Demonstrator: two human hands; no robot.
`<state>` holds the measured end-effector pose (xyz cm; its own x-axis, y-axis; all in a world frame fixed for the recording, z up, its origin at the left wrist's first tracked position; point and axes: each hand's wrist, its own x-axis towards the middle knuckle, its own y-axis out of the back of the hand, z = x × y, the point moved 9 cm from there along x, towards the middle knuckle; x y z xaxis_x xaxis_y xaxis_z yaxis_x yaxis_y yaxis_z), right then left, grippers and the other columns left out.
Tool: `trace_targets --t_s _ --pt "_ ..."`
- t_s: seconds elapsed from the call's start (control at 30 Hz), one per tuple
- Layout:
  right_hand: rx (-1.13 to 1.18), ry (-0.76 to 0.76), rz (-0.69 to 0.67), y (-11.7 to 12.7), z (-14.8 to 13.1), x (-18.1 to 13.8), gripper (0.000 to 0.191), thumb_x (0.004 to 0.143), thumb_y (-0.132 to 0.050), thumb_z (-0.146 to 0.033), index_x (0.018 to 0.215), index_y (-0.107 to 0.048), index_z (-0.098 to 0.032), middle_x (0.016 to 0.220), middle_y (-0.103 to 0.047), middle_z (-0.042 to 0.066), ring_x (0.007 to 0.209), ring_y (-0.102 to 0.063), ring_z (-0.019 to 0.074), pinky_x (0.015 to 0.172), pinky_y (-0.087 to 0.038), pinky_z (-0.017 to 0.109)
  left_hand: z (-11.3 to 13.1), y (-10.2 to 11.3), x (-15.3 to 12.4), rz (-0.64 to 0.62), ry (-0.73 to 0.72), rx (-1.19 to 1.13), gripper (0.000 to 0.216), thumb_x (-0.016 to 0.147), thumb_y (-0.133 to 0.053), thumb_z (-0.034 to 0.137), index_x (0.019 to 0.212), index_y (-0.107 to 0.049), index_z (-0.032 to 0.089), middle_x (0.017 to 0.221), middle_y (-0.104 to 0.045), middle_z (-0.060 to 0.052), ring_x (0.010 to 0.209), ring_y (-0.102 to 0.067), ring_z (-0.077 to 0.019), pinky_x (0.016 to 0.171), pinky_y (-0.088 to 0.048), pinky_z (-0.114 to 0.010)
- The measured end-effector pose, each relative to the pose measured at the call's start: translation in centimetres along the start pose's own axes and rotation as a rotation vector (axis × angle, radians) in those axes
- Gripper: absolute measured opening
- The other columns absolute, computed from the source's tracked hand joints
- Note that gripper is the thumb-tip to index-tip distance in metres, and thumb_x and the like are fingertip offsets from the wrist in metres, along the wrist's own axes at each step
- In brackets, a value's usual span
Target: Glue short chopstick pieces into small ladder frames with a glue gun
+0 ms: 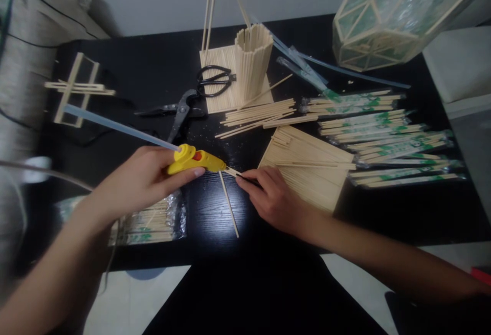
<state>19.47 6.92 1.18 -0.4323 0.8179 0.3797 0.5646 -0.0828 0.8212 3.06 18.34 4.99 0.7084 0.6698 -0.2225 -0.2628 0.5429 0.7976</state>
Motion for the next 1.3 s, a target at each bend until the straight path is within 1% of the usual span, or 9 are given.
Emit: trace_targets --t_s 0.17,0.3,0.57,0.67,0.83,0.97,1.07,1.3 --pt "0.006 -0.014 -0.009 -0.1 0.2 -0.1 0.034 0.102 -0.049 -0.004 0.131 -0.068 -0.010 0.112 -0.069 0.016 0.100 -0.059 0.0248 0.089 -0.051 0.042 -0.6 0.7 -0.2 -0.002 0.050 0.058 0.049 0.098 -0.058 0.055 0.065 -0.058 0.019 0.050 -0.044 0.005 0.043 -0.040 -0.0084 0.044 -0.030 -0.025" --pt "0.002 -0.010 -0.005 0.0 0.1 0.0 0.035 0.102 -0.049 -0.002 0.130 -0.068 -0.010 0.111 -0.069 0.016 0.100 -0.059 0.0249 0.088 -0.051 0.042 -1.0 0.9 -0.3 0.008 0.052 0.062 0.049 0.097 -0.058 0.058 0.065 -0.058 0.020 0.049 -0.043 0.005 0.043 -0.038 -0.0087 0.043 -0.029 -0.026" --pt "-0.023 0.007 0.037 0.3 -0.1 0.2 0.031 0.102 -0.050 -0.002 0.126 -0.069 -0.007 0.109 -0.071 0.016 0.098 -0.059 0.0245 0.086 -0.052 0.040 -0.9 1.1 -0.4 0.024 0.032 0.092 0.049 0.097 -0.057 0.054 0.062 -0.056 0.019 0.050 -0.040 0.005 0.043 -0.035 -0.0070 0.042 -0.026 -0.025" --pt "-0.020 0.012 0.040 0.3 -0.1 0.1 0.030 0.102 -0.051 -0.002 0.126 -0.069 -0.005 0.108 -0.070 0.016 0.097 -0.059 0.0246 0.087 -0.052 0.040 -0.8 1.2 -0.5 0.027 0.040 0.085 0.046 0.097 -0.058 0.052 0.066 -0.059 0.018 0.050 -0.040 0.006 0.044 -0.036 -0.0070 0.042 -0.027 -0.025" --pt "-0.020 -0.003 0.016 0.0 0.1 0.1 0.032 0.103 -0.050 -0.004 0.128 -0.069 -0.009 0.110 -0.070 0.015 0.099 -0.059 0.0248 0.087 -0.051 0.041 -0.3 0.4 -0.6 0.002 0.035 0.008 0.045 0.097 -0.060 0.052 0.067 -0.061 0.019 0.050 -0.043 0.005 0.044 -0.038 -0.0084 0.042 -0.029 -0.025" --pt "-0.033 0.003 0.017 0.1 0.0 0.1 0.032 0.102 -0.051 -0.003 0.127 -0.070 -0.008 0.110 -0.070 0.015 0.098 -0.059 0.0246 0.088 -0.051 0.040 0.1 -0.5 -0.1 -0.022 0.013 -0.021 0.048 0.098 -0.059 0.055 0.065 -0.060 0.020 0.050 -0.045 0.004 0.044 -0.040 -0.0095 0.043 -0.031 -0.025" --pt "-0.024 -0.005 0.004 0.0 0.1 0.0 0.033 0.102 -0.051 -0.004 0.129 -0.070 -0.010 0.111 -0.070 0.015 0.100 -0.059 0.0247 0.089 -0.051 0.041 0.1 -1.1 0.1 -0.040 0.022 -0.026 0.048 0.098 -0.060 0.056 0.068 -0.064 0.019 0.050 -0.045 0.004 0.044 -0.041 -0.0097 0.044 -0.031 -0.025" --pt "-0.026 0.004 0.019 0.1 0.0 0.0 0.031 0.102 -0.052 -0.004 0.127 -0.070 -0.007 0.110 -0.071 0.016 0.099 -0.059 0.0251 0.088 -0.052 0.041 -0.1 -1.3 0.0 -0.060 0.023 -0.042 0.043 0.098 -0.061 0.053 0.075 -0.069 0.018 0.052 -0.048 0.005 0.046 -0.043 -0.0096 0.046 -0.033 -0.024"
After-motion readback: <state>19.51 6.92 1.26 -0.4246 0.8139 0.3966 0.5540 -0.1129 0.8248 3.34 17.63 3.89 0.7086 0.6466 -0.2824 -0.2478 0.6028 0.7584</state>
